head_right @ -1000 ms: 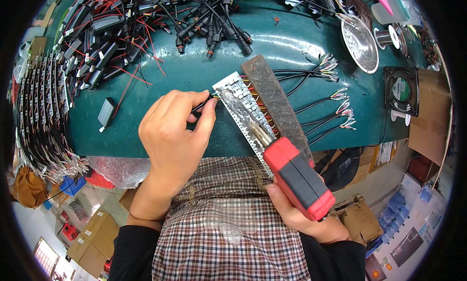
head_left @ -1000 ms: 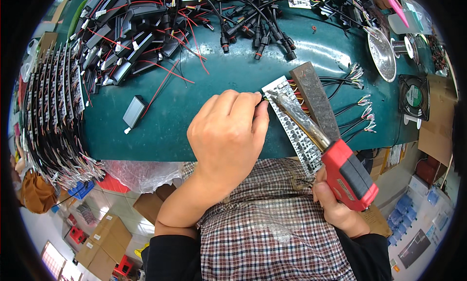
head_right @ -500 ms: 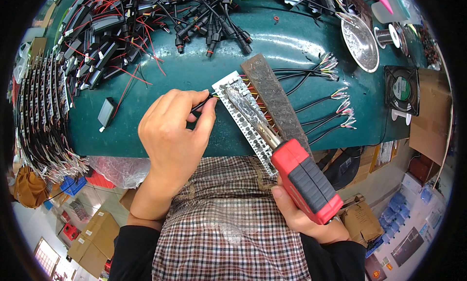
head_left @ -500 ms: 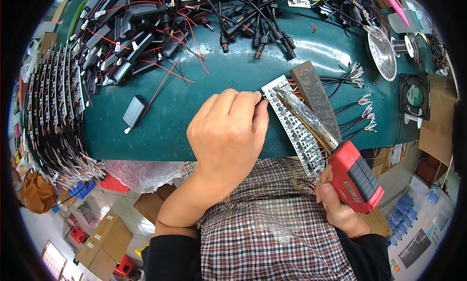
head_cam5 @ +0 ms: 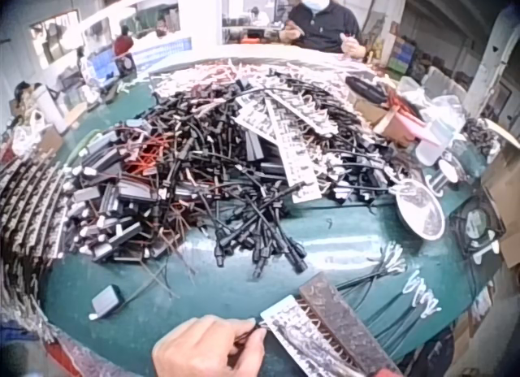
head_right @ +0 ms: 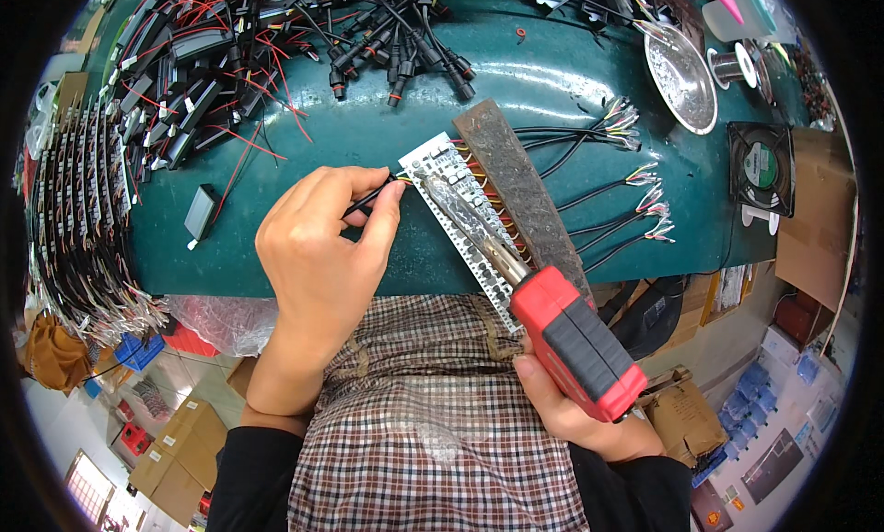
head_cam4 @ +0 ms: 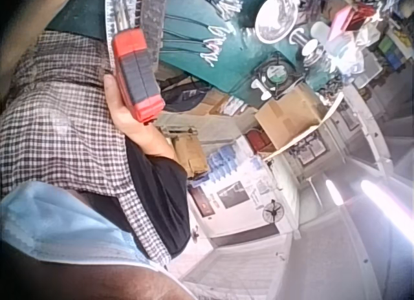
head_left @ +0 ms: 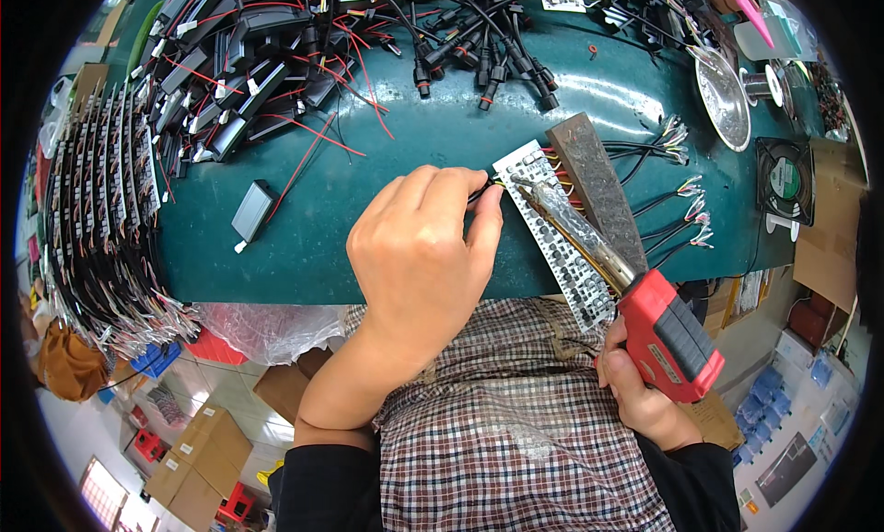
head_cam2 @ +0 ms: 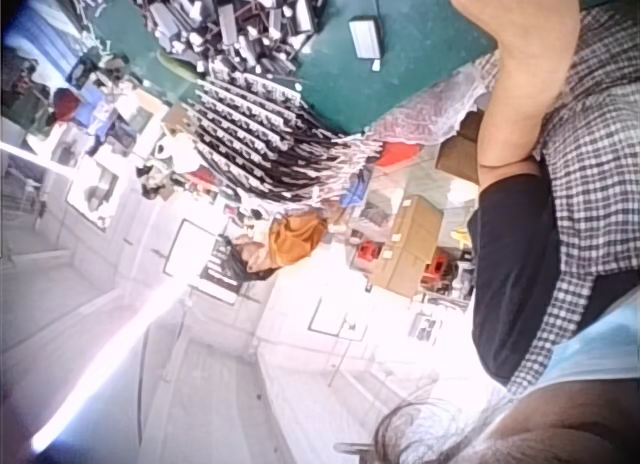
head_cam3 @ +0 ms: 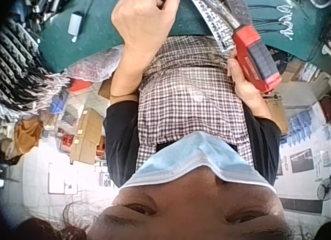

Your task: The person positions wires onto circuit boards and solders them in place using a soldering tool.

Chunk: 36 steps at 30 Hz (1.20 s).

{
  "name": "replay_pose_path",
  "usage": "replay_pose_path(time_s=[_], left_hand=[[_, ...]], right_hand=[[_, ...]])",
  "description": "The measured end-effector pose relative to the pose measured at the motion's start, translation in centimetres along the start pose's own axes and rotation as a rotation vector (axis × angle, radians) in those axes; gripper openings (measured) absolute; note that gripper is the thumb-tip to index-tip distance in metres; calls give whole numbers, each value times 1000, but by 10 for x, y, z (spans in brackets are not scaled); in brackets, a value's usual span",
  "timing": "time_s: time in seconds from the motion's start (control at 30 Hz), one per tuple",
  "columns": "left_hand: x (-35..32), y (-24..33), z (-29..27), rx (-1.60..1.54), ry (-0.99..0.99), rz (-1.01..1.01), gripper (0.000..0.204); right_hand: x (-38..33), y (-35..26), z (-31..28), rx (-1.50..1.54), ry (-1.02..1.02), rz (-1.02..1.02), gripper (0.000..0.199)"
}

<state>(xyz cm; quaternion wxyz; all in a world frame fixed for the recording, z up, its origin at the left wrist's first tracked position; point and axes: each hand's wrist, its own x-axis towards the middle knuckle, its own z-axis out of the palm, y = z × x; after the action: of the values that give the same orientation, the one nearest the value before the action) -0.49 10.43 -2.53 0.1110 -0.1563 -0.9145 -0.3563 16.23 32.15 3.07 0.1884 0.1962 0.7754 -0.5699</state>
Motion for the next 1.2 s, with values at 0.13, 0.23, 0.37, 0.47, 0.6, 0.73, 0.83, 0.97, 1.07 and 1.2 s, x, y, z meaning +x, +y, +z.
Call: replay_pose_path(time_s=[0.13, 0.23, 0.37, 0.47, 0.6, 0.73, 0.83, 0.97, 1.07, 1.2], left_hand=[[-2, 3, 1, 15, 1, -15, 12], [-5, 3, 5, 20, 20, -7, 12], [-6, 2, 6, 21, 39, 9, 12], [-5, 4, 4, 41, 18, 7, 13], [-5, 4, 5, 49, 27, 22, 13], [-5, 4, 6, 57, 31, 36, 13], [-7, 4, 7, 37, 25, 15, 14], [-7, 4, 8, 42, 30, 25, 15], [-7, 4, 8, 44, 30, 24, 15], [-7, 4, 8, 45, 30, 29, 15]], right_hand=[[5, -1, -1, -23, -49, -90, 25], [7, -3, 0, -8, -62, -85, 25], [7, -3, 1, -2, -54, -63, 25], [5, -2, 4, 0, -36, -61, 25], [5, -5, 2, -6, -14, -34, 27], [6, -3, 2, -33, -63, -61, 27], [8, -6, -1, -81, -109, -112, 28], [6, -6, 3, -32, -48, -47, 28], [5, -3, -3, -56, -109, -58, 29], [0, -3, -5, -87, -77, -44, 28]])
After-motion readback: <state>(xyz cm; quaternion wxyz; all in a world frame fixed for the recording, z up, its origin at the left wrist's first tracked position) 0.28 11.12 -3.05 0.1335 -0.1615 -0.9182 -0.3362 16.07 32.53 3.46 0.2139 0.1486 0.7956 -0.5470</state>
